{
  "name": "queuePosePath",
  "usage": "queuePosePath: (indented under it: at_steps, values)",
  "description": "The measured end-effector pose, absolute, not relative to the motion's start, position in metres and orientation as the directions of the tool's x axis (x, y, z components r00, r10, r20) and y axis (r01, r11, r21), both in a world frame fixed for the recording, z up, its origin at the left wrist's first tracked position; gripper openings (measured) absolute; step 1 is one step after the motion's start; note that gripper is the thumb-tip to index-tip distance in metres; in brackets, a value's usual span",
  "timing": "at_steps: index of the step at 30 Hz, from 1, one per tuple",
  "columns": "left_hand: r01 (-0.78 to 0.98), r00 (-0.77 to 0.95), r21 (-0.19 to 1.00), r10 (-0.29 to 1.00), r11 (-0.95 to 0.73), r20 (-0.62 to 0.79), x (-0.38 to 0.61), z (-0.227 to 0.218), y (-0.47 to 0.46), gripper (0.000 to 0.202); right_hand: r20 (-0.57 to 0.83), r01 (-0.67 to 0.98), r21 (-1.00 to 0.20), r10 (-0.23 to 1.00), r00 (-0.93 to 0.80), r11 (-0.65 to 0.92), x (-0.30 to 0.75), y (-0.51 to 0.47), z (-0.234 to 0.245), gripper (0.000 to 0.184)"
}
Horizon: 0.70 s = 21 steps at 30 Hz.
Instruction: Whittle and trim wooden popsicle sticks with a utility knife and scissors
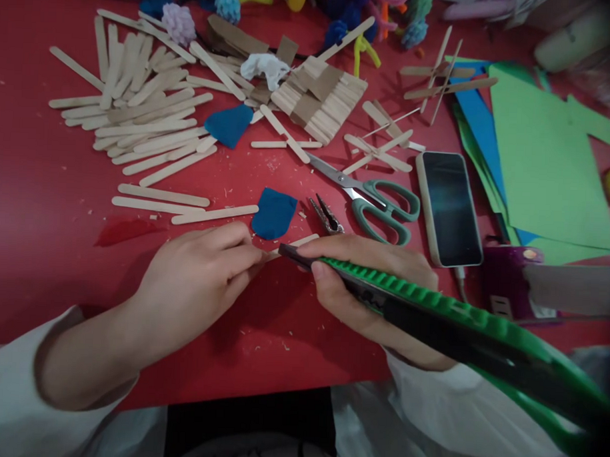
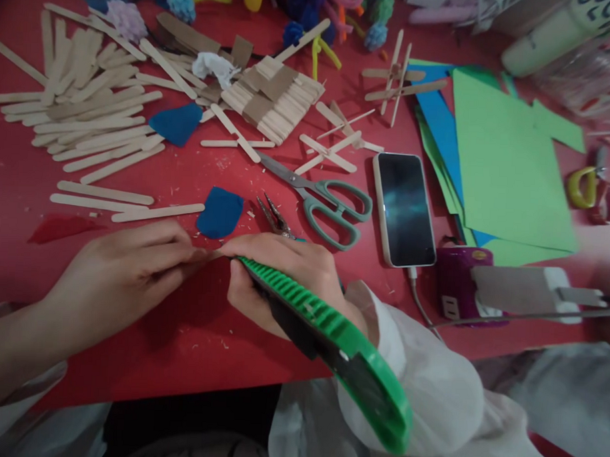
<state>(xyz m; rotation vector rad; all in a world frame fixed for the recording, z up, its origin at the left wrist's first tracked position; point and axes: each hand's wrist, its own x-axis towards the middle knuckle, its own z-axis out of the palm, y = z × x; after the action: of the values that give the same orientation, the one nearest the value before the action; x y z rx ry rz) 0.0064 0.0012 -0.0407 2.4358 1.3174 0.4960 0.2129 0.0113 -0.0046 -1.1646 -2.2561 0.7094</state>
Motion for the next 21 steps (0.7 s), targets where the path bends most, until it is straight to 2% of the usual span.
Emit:
queuePosePath:
  at_steps: [8,15,21]
  values:
    - [0.713,0.499,0.483,0.852,-0.509,0.161,0.006,-0.044,-0.001,0.024,0.287,0.518,-0.606,0.773,-0.565,0.604,0.209,0.011,-0.012,0.015]
    - [0.716,0.499,0.468,0.848,-0.519,0.177,0.007,-0.043,-0.002,0.028,0.361,0.512,-0.471,0.686,-0.631,0.719,0.208,0.007,-0.016,0.017]
    - [0.725,0.519,0.447,0.842,-0.524,0.145,0.008,-0.041,0.000,0.033,0.296,0.508,-0.529,0.709,-0.640,0.680,0.206,0.004,-0.015,0.016]
